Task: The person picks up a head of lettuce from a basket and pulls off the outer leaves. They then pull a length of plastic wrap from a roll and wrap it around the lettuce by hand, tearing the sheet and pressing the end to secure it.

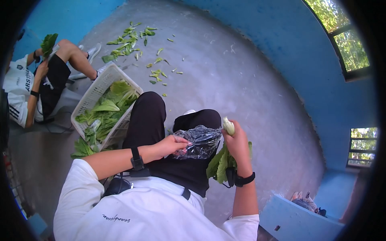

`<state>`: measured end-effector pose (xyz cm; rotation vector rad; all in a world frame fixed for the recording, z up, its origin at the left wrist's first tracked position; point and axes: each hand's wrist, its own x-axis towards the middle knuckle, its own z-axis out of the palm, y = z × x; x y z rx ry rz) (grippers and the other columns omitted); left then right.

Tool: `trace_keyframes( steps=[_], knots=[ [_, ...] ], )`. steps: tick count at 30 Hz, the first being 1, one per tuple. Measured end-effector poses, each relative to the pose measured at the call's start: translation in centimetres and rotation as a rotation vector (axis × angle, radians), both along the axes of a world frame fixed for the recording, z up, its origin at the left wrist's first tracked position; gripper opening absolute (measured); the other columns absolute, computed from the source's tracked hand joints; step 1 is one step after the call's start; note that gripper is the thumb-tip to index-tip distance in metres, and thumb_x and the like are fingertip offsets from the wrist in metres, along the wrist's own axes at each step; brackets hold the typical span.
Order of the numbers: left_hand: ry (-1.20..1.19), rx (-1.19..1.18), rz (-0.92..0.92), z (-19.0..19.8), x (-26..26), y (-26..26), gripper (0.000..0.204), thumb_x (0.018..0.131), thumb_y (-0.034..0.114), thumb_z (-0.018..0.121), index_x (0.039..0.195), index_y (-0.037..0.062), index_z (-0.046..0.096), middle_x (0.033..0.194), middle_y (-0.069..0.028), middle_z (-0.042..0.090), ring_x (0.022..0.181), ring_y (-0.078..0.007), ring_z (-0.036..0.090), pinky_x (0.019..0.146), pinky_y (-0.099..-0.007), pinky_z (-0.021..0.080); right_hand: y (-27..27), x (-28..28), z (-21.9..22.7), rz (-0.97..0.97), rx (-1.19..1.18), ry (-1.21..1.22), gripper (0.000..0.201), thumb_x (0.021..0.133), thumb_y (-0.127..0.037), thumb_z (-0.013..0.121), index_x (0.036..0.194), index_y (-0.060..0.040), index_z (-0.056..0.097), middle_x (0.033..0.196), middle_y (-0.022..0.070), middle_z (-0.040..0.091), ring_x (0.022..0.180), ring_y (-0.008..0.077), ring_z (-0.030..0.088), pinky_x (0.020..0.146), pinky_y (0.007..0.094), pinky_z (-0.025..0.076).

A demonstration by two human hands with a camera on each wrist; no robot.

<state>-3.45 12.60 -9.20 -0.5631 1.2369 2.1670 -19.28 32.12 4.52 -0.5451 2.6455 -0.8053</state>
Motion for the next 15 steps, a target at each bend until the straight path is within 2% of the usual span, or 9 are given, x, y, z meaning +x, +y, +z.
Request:
trace_keyframes(
  steps=[2,4,8,12,15],
  knots=[
    [-0.012,0.042,0.011,0.2,0.0,0.0,0.028,0.104,0.016,0.059,0.127,0.0065,0.070,0.090,0.0016,0.068,0.082,-0.0073,0.066,0.070,-0.0214,0.051,-1.0,1.1,1.4,0.087,0.042,0.030,0.035,0.090,-0.016,0.072,0.121,-0.0025,0.062,0.095,0.0252,0.071,0.090,0.0445,0.069,0.076,0.0466,0.053],
    [0.007,0.052,0.012,0.4,0.0,0.0,0.028,0.104,0.016,0.059,0.128,0.0060,0.069,0.092,0.0011,0.068,0.084,-0.0078,0.067,0.071,-0.0221,0.052,-2.3,2.4,0.9,0.133,0.115,0.045,0.034,0.090,-0.018,0.072,0.119,-0.0031,0.063,0.095,0.0252,0.072,0.090,0.0451,0.069,0.076,0.0495,0.053],
    [0.058,0.021,0.022,0.7,0.1,0.2,0.027,0.103,0.014,0.059,0.126,0.0038,0.069,0.097,-0.0017,0.070,0.088,-0.0100,0.069,0.075,-0.0238,0.055,-5.0,3.8,-2.6,0.249,0.186,0.117,0.038,0.087,-0.018,0.071,0.121,-0.0043,0.061,0.093,0.0244,0.072,0.089,0.0456,0.069,0.077,0.0533,0.054],
    [0.194,-0.027,0.085,0.4,0.5,0.6,0.026,0.102,0.011,0.058,0.123,0.0001,0.069,0.098,-0.0062,0.073,0.087,-0.0135,0.072,0.078,-0.0259,0.056,-6.5,4.3,-5.5,0.250,0.220,0.118,0.042,0.085,-0.019,0.070,0.123,-0.0060,0.059,0.091,0.0222,0.072,0.086,0.0433,0.070,0.075,0.0520,0.055],
    [0.316,-0.181,0.092,0.3,0.7,0.8,0.022,0.102,0.011,0.059,0.115,-0.0023,0.069,0.093,-0.0078,0.074,0.085,-0.0144,0.072,0.079,-0.0271,0.055,-6.9,5.1,-5.8,0.254,0.199,0.146,0.044,0.082,-0.017,0.072,0.122,-0.0063,0.059,0.091,0.0194,0.072,0.085,0.0403,0.071,0.073,0.0492,0.056]
  ],
)
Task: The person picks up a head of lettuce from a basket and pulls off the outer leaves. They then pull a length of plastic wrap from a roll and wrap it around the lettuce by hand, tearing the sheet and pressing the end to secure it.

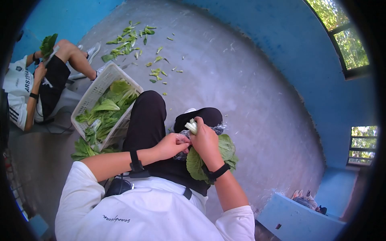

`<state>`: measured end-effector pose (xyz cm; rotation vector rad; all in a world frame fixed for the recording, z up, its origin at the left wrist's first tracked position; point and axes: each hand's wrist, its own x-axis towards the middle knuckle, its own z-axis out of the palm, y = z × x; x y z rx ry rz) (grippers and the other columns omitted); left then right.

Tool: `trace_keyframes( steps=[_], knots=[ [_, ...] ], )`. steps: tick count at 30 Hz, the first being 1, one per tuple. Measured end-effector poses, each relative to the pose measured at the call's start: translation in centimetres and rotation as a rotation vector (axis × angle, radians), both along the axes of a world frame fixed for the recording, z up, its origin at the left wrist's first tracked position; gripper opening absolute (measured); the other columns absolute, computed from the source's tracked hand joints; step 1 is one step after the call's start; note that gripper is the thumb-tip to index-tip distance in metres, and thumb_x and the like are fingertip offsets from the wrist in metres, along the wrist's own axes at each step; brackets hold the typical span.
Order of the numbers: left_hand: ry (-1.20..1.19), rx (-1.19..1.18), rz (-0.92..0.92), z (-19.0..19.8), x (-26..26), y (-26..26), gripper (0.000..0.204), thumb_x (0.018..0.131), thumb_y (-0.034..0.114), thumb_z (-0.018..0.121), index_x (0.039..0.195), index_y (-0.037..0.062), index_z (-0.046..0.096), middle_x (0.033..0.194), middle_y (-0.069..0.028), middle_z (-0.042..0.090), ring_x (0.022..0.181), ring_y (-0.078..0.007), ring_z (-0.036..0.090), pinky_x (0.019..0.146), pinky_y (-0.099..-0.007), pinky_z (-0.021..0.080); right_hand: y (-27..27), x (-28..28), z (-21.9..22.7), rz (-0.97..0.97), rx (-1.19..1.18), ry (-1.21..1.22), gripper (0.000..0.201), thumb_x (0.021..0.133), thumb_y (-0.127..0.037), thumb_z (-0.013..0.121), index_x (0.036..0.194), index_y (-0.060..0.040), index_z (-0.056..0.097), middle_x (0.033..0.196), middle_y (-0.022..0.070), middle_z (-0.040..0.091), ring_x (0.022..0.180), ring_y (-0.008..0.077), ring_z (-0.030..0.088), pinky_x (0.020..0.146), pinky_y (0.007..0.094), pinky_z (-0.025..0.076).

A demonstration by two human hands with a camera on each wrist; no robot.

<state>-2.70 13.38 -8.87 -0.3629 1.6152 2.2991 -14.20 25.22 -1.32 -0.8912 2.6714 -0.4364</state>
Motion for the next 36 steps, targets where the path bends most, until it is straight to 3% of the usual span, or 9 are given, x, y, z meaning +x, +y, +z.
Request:
trace_keyframes(
  steps=[3,6,10,13,17,20,23,26,36],
  knots=[
    [-0.037,-0.129,-0.004,3.2,0.0,-0.7,0.021,0.102,0.014,0.058,0.108,-0.0036,0.069,0.089,-0.0081,0.075,0.083,-0.0130,0.072,0.077,-0.0279,0.055,0.2,0.1,-0.1,0.019,-0.079,0.024,0.045,0.080,-0.018,0.075,0.120,-0.0056,0.060,0.091,0.0185,0.072,0.085,0.0390,0.071,0.072,0.0474,0.056],
    [-0.002,-0.228,-0.011,3.4,-0.1,-1.0,0.024,0.102,0.020,0.059,0.103,-0.0008,0.072,0.084,-0.0068,0.075,0.078,-0.0126,0.071,0.074,-0.0280,0.054,0.6,0.1,-0.2,0.026,-0.192,0.046,0.048,0.077,-0.022,0.080,0.117,-0.0052,0.061,0.092,0.0182,0.072,0.085,0.0380,0.071,0.073,0.0460,0.056],
    [0.031,-0.664,-0.261,8.3,-1.6,-3.0,0.028,0.099,0.029,0.060,0.101,0.0067,0.077,0.082,-0.0061,0.077,0.073,-0.0150,0.072,0.069,-0.0285,0.054,0.9,-0.3,-0.2,-0.028,-0.195,-0.011,0.053,0.076,-0.031,0.084,0.117,-0.0047,0.063,0.094,0.0176,0.072,0.085,0.0369,0.071,0.074,0.0444,0.056],
    [-0.007,-0.480,-0.302,8.2,-2.3,-3.3,0.029,0.100,0.028,0.058,0.109,0.0078,0.077,0.086,-0.0073,0.077,0.074,-0.0148,0.073,0.067,-0.0291,0.054,0.8,-0.3,0.3,-0.111,-0.187,-0.109,0.056,0.077,-0.038,0.085,0.119,-0.0053,0.064,0.094,0.0168,0.072,0.086,0.0359,0.072,0.076,0.0444,0.055],
    [-0.111,-0.185,-0.298,4.1,-2.4,-2.8,0.032,0.102,0.027,0.054,0.117,0.0076,0.075,0.086,-0.0081,0.077,0.073,-0.0138,0.071,0.065,-0.0307,0.053,1.2,-0.9,0.7,-0.155,-0.252,-0.229,0.052,0.084,-0.042,0.079,0.120,-0.0053,0.065,0.093,0.0169,0.073,0.088,0.0363,0.072,0.080,0.0435,0.054],
    [-0.046,-0.592,-0.390,9.7,-2.7,-3.7,0.034,0.101,0.028,0.053,0.107,0.0032,0.075,0.080,-0.0087,0.076,0.065,-0.0188,0.070,0.060,-0.0362,0.053,1.5,-1.3,0.8,-0.193,-0.336,-0.330,0.048,0.089,-0.041,0.074,0.119,-0.0052,0.065,0.095,0.0170,0.073,0.089,0.0366,0.072,0.081,0.0429,0.053],
    [-0.016,-0.577,-0.442,9.1,-2.7,-3.6,0.036,0.104,0.026,0.050,0.120,0.0045,0.073,0.082,-0.0049,0.074,0.065,-0.0095,0.063,0.060,-0.0304,0.049,1.8,-1.4,0.5,-0.141,-0.334,-0.297,0.043,0.092,-0.039,0.071,0.118,-0.0051,0.065,0.098,0.0173,0.073,0.089,0.0369,0.072,0.082,0.0427,0.053],
    [-0.082,-0.405,-0.380,8.0,-2.6,-3.5,0.035,0.104,0.026,0.050,0.120,0.0051,0.074,0.082,-0.0042,0.074,0.062,-0.0099,0.060,0.060,-0.0299,0.048,1.7,-1.4,0.4,-0.141,-0.316,-0.351,0.040,0.093,-0.037,0.069,0.117,-0.0049,0.065,0.100,0.0172,0.073,0.090,0.0364,0.072,0.082,0.0430,0.053],
    [-0.074,-0.384,-0.298,6.7,-2.0,-3.5,0.034,0.105,0.026,0.051,0.120,0.0053,0.074,0.081,-0.0020,0.073,0.063,-0.0098,0.059,0.060,-0.0291,0.049,1.8,-1.6,0.0,-0.185,-0.416,-0.376,0.029,0.095,-0.026,0.066,0.114,-0.0037,0.063,0.098,0.0153,0.068,0.088,0.0304,0.068,0.078,0.0399,0.052]
  ],
)
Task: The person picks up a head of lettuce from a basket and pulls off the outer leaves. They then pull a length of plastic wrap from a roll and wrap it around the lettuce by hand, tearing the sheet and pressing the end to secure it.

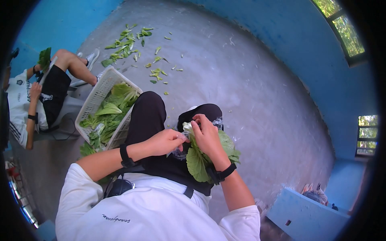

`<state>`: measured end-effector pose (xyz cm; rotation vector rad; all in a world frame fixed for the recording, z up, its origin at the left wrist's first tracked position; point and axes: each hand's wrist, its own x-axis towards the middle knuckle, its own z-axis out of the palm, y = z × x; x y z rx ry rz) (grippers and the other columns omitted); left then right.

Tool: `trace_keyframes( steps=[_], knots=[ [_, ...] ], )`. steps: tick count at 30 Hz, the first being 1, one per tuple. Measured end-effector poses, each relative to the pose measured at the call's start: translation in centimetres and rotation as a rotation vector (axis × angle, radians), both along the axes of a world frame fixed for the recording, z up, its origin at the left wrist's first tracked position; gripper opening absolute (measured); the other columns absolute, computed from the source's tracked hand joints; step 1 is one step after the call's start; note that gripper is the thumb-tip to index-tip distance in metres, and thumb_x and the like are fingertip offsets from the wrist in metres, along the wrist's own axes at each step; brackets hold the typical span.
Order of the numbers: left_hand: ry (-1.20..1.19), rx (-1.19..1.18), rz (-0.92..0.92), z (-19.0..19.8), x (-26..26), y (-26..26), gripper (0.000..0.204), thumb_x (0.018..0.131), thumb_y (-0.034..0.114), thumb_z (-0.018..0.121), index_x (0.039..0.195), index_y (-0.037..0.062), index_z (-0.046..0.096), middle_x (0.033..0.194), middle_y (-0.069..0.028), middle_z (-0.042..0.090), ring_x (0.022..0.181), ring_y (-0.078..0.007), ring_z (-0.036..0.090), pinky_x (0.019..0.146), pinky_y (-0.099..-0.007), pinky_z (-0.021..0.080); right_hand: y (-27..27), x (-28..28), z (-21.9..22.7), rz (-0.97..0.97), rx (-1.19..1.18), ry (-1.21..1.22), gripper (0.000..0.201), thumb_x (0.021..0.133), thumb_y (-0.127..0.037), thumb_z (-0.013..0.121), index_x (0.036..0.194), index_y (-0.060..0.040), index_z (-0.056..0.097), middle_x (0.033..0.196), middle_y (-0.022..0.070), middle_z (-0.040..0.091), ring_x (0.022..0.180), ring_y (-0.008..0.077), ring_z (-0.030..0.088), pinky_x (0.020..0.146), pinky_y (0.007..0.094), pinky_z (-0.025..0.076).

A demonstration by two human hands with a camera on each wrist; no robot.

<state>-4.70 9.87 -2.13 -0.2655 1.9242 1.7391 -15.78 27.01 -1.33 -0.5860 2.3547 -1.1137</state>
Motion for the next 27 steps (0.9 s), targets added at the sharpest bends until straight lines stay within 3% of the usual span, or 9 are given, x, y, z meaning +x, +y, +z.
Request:
trace_keyframes(
  steps=[5,7,10,13,17,20,23,26,27],
  knots=[
    [0.155,-0.087,0.009,0.5,0.1,0.6,0.029,0.103,0.024,0.055,0.114,0.0047,0.075,0.078,-0.0047,0.072,0.065,-0.0121,0.065,0.059,-0.0308,0.050,0.3,0.0,-1.1,0.037,0.024,0.236,0.021,0.088,-0.020,0.074,0.092,-0.0016,0.065,0.084,0.0136,0.062,0.078,0.0306,0.063,0.074,0.0413,0.050],
    [0.264,-0.139,0.050,0.7,0.1,0.8,0.027,0.101,0.023,0.060,0.094,0.0012,0.073,0.070,-0.0079,0.070,0.062,-0.0165,0.069,0.059,-0.0330,0.051,0.1,-0.1,0.5,0.081,0.137,0.378,0.023,0.086,-0.021,0.076,0.084,-0.0011,0.064,0.079,0.0127,0.060,0.075,0.0314,0.061,0.073,0.0418,0.050],
    [0.338,-0.236,0.079,1.8,-0.1,0.4,0.032,0.100,0.025,0.062,0.080,0.0004,0.067,0.065,-0.0092,0.068,0.059,-0.0196,0.068,0.058,-0.0352,0.051,-0.3,0.5,2.0,0.055,0.223,0.251,0.027,0.088,-0.023,0.075,0.080,-0.0009,0.063,0.075,0.0153,0.064,0.073,0.0341,0.064,0.067,0.0427,0.050],
    [0.436,-0.351,0.057,1.0,-0.2,0.4,0.030,0.100,0.025,0.061,0.085,0.0009,0.070,0.064,-0.0098,0.067,0.058,-0.0192,0.067,0.057,-0.0349,0.050,0.0,0.7,2.0,0.083,0.206,0.249,0.024,0.091,-0.021,0.073,0.084,-0.0005,0.063,0.077,0.0176,0.065,0.070,0.0346,0.065,0.062,0.0431,0.049],
    [0.283,-0.063,0.090,0.3,-0.1,0.7,0.028,0.104,0.023,0.056,0.097,0.0008,0.072,0.066,-0.0054,0.064,0.060,-0.0150,0.065,0.058,-0.0330,0.049,0.6,0.8,2.7,0.118,0.154,0.251,0.018,0.090,-0.016,0.072,0.089,-0.0009,0.064,0.075,0.0159,0.063,0.068,0.0329,0.063,0.062,0.0425,0.048],
    [0.139,0.221,0.127,-2.9,0.1,1.2,0.029,0.108,0.020,0.048,0.108,0.0012,0.070,0.071,-0.0006,0.060,0.059,-0.0098,0.060,0.058,-0.0308,0.049,0.8,1.0,3.4,0.129,0.166,0.217,0.014,0.089,-0.014,0.071,0.091,-0.0012,0.065,0.074,0.0145,0.061,0.066,0.0312,0.061,0.061,0.0416,0.047],
    [-0.065,0.454,0.211,-2.4,0.2,1.2,0.029,0.109,0.021,0.048,0.109,0.0012,0.069,0.073,-0.0002,0.060,0.060,-0.0087,0.059,0.057,-0.0308,0.050,1.4,0.7,3.3,0.145,0.165,0.225,0.014,0.088,-0.013,0.072,0.092,-0.0015,0.065,0.072,0.0131,0.060,0.063,0.0292,0.059,0.060,0.0403,0.046],
    [-0.040,0.316,0.221,-1.2,0.4,1.1,0.026,0.106,0.022,0.053,0.099,0.0019,0.068,0.068,-0.0050,0.062,0.058,-0.0178,0.064,0.057,-0.0358,0.050,1.5,1.0,3.7,0.138,0.178,0.182,0.015,0.087,-0.013,0.074,0.093,-0.0014,0.066,0.070,0.0123,0.059,0.062,0.0270,0.058,0.059,0.0391,0.045],
    [0.126,0.085,0.192,-0.3,0.4,0.8,0.025,0.104,0.022,0.055,0.095,0.0020,0.067,0.068,-0.0078,0.062,0.059,-0.0222,0.065,0.057,-0.0376,0.050,1.5,0.9,4.0,0.132,0.186,0.160,0.015,0.087,-0.012,0.074,0.093,-0.0013,0.066,0.070,0.0121,0.059,0.061,0.0262,0.057,0.058,0.0387,0.045]
  ],
)
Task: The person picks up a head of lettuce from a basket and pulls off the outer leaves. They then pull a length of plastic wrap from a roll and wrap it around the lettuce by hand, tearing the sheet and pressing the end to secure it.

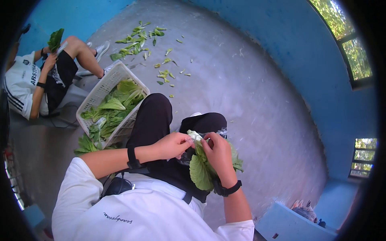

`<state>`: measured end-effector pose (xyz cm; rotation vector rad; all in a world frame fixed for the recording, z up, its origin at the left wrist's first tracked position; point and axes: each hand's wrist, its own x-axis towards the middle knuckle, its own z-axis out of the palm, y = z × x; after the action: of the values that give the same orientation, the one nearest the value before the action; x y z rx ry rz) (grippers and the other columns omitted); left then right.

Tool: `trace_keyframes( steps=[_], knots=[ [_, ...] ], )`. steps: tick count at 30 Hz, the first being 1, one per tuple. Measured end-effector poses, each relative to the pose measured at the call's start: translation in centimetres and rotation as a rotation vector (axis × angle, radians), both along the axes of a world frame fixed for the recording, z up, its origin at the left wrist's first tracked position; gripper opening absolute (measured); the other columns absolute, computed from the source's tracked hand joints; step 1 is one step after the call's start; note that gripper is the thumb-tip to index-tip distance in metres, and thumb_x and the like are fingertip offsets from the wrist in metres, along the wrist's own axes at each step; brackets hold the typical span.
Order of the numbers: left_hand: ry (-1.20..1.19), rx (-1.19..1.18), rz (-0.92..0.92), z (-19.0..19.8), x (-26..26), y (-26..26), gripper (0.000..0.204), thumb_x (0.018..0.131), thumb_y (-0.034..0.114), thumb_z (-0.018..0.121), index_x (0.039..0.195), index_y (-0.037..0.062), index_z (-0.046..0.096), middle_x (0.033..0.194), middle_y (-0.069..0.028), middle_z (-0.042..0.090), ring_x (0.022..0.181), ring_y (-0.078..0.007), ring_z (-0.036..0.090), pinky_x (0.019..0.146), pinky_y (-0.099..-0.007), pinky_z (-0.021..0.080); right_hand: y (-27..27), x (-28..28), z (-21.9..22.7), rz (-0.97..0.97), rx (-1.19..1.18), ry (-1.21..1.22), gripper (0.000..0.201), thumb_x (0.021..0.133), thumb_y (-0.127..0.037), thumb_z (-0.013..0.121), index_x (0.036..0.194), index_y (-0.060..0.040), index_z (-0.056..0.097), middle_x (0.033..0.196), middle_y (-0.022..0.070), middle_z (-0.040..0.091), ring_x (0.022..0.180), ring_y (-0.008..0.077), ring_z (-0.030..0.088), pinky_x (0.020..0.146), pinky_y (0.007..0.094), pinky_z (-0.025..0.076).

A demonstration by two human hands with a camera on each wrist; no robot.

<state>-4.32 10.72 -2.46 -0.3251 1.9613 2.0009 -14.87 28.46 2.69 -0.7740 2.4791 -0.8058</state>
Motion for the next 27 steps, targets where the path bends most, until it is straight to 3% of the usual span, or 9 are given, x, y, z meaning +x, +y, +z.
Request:
trace_keyframes(
  steps=[2,5,11,15,18,21,25,27],
  knots=[
    [0.289,-0.488,-0.022,1.7,-0.1,-0.3,0.024,0.101,0.022,0.059,0.088,0.0022,0.065,0.067,-0.0133,0.063,0.060,-0.0311,0.066,0.058,-0.0413,0.049,0.4,-0.2,-0.2,0.000,-0.033,-0.007,0.016,0.086,-0.012,0.075,0.092,-0.0008,0.066,0.070,0.0120,0.059,0.061,0.0250,0.057,0.058,0.0380,0.045],
    [0.325,-0.429,0.027,1.9,-0.5,-0.1,0.024,0.095,0.022,0.064,0.082,0.0025,0.063,0.069,-0.0180,0.063,0.065,-0.0388,0.063,0.059,-0.0454,0.048,0.6,-0.1,0.1,-0.016,-0.011,-0.056,0.017,0.084,-0.012,0.077,0.090,-0.0002,0.066,0.070,0.0121,0.060,0.061,0.0243,0.057,0.059,0.0373,0.046],
    [0.529,-0.478,-0.046,1.7,-2.2,0.9,0.020,0.091,0.022,0.065,0.082,0.0036,0.065,0.072,-0.0174,0.066,0.069,-0.0388,0.067,0.062,-0.0484,0.052,1.1,-0.3,0.7,0.039,-0.057,-0.059,0.016,0.083,-0.010,0.076,0.089,0.0017,0.068,0.072,0.0136,0.063,0.063,0.0242,0.059,0.060,0.0369,0.047],
    [0.539,-0.470,-0.128,0.7,-3.7,1.5,0.016,0.092,0.020,0.063,0.089,0.0041,0.065,0.074,-0.0188,0.067,0.072,-0.0402,0.067,0.064,-0.0504,0.052,2.1,-0.5,-0.4,0.077,-0.111,-0.149,0.016,0.084,-0.010,0.073,0.094,0.0021,0.070,0.073,0.0134,0.064,0.064,0.0230,0.060,0.062,0.0351,0.048],
    [0.531,-0.483,-0.188,0.7,-4.3,1.9,0.016,0.092,0.020,0.062,0.093,0.0041,0.064,0.074,-0.0197,0.067,0.072,-0.0414,0.067,0.064,-0.0515,0.052,3.4,-0.9,-1.3,-0.036,-0.198,-0.307,0.015,0.085,-0.010,0.073,0.095,0.0009,0.072,0.071,0.0103,0.065,0.063,0.0221,0.060,0.064,0.0339,0.050],
    [0.529,-0.541,-0.230,1.2,-4.3,2.2,0.016,0.093,0.020,0.060,0.092,0.0038,0.062,0.073,-0.0196,0.066,0.070,-0.0421,0.066,0.063,-0.0524,0.052,4.7,-3.0,-2.7,-0.181,-0.200,-0.374,0.017,0.086,-0.011,0.073,0.100,-0.0004,0.074,0.083,0.0090,0.071,0.072,0.0209,0.064,0.070,0.0332,0.052],
    [0.523,-0.587,-0.256,1.2,-4.5,2.6,0.017,0.094,0.019,0.059,0.088,0.0037,0.059,0.071,-0.0186,0.065,0.068,-0.0420,0.066,0.062,-0.0532,0.051,5.1,-5.1,-2.9,-0.222,-0.048,0.078,0.032,0.087,-0.017,0.077,0.116,-0.0050,0.072,0.113,0.0117,0.073,0.096,0.0227,0.067,0.080,0.0343,0.054],
    [0.531,-0.604,-0.265,1.3,-4.7,2.7,0.017,0.094,0.019,0.059,0.087,0.0037,0.058,0.070,-0.0180,0.064,0.067,-0.0416,0.066,0.061,-0.0533,0.051,6.4,-6.1,-6.0,-0.244,-0.055,0.077,0.033,0.086,-0.017,0.077,0.116,-0.0035,0.071,0.108,0.0120,0.073,0.089,0.0237,0.067,0.079,0.0356,0.054]
  ],
)
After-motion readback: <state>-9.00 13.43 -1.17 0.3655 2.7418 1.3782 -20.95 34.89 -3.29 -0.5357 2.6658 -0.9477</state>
